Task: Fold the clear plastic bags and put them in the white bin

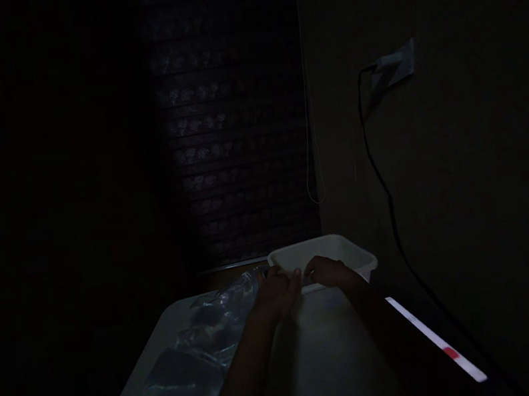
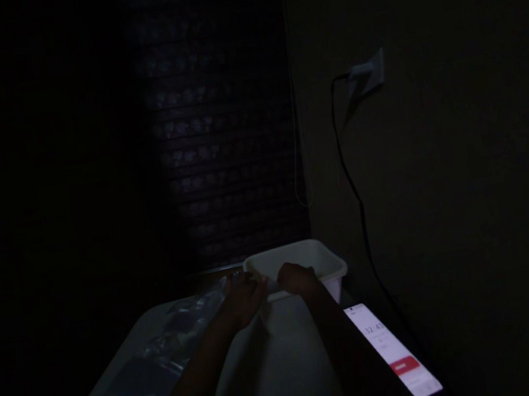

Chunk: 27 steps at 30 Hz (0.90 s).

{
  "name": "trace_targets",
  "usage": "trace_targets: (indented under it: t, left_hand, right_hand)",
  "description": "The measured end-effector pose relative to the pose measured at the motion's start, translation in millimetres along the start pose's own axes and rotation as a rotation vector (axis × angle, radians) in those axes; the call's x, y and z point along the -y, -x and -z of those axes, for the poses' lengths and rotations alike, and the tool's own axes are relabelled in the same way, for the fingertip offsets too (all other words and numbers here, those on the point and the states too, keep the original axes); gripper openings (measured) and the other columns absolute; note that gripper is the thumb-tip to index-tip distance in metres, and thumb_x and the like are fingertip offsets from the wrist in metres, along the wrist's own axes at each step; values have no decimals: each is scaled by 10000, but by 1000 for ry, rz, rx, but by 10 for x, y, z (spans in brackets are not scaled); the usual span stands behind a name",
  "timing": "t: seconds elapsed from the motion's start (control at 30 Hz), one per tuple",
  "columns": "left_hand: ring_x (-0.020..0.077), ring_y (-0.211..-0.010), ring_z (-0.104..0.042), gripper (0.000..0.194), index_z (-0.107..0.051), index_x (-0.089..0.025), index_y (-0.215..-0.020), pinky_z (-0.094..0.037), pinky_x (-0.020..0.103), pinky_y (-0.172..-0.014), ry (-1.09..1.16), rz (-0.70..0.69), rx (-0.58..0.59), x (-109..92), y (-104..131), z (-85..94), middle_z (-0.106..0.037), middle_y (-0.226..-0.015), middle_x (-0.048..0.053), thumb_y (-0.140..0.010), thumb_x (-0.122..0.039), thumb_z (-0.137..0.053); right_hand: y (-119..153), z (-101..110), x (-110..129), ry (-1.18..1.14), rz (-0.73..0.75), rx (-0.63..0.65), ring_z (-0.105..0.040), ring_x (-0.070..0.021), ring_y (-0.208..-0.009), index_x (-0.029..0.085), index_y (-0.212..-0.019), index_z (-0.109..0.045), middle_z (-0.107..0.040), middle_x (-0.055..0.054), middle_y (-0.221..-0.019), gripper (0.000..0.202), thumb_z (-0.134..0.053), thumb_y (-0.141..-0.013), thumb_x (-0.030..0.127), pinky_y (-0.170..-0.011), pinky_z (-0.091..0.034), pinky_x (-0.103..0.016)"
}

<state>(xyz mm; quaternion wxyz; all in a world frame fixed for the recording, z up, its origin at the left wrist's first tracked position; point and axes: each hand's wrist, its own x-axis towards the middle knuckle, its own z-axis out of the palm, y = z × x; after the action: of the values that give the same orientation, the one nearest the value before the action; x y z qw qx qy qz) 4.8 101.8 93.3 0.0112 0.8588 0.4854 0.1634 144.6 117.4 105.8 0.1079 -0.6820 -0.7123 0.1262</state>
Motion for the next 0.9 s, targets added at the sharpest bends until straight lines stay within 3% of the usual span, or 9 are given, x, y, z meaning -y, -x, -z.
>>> trace_targets:
  t: [0.17,0.3,0.43,0.53,0.67,0.9]
  left_hand:
    - [217,-1085,-347,652,-595,-104,-815,-71,516,-903,1,33,-8,-64,-4,27,-586,-937,131,-819,-409,-18]
    - [213,-1080,-354,616,-583,-113,-852,-79,501,-913,27,31,-30,-56,3,5,-587,-939,126,-820,-407,-42]
    - [185,-999,-441,611,-594,-129,-802,-201,394,-911,142,42,-86,25,-2,8,-590,-928,104,-823,-385,-40]
    - [157,-890,-513,615,-597,-138,-787,-317,294,-835,270,69,-171,129,0,83,-601,-891,81,-821,-390,-36]
    - [163,-927,-500,534,-568,-134,-896,-338,275,-808,232,136,-275,274,72,241,-584,-947,83,-821,-387,-104]
    - [196,-990,-462,402,-536,-178,-979,-335,329,-802,4,252,-197,344,296,391,-544,-1045,75,-812,-339,-208]
  right_hand:
    - [-4,-5,5,10,-21,17,-495,-227,-944,215,-867,-597,-567,-77,-1000,277,-389,-688,185,-791,-300,-415]
    - [-27,-23,-19,-39,-22,-26,-515,-205,-910,206,-849,-601,-582,-71,-968,261,-397,-686,199,-758,-335,-354]
    - [-52,-39,-56,-155,-55,-92,-550,-160,-811,201,-827,-600,-610,-54,-887,245,-399,-687,197,-660,-369,-264]
    - [-58,-32,-98,-227,-47,-193,-552,-144,-773,206,-797,-604,-623,-33,-823,245,-389,-682,178,-634,-363,-245]
    - [-30,23,-146,-289,-31,-367,-550,-138,-753,199,-799,-605,-626,-28,-773,256,-376,-684,178,-647,-358,-246]
    - [94,91,-74,-390,30,-596,-553,-127,-731,192,-803,-604,-625,-23,-751,278,-360,-676,155,-665,-372,-237]
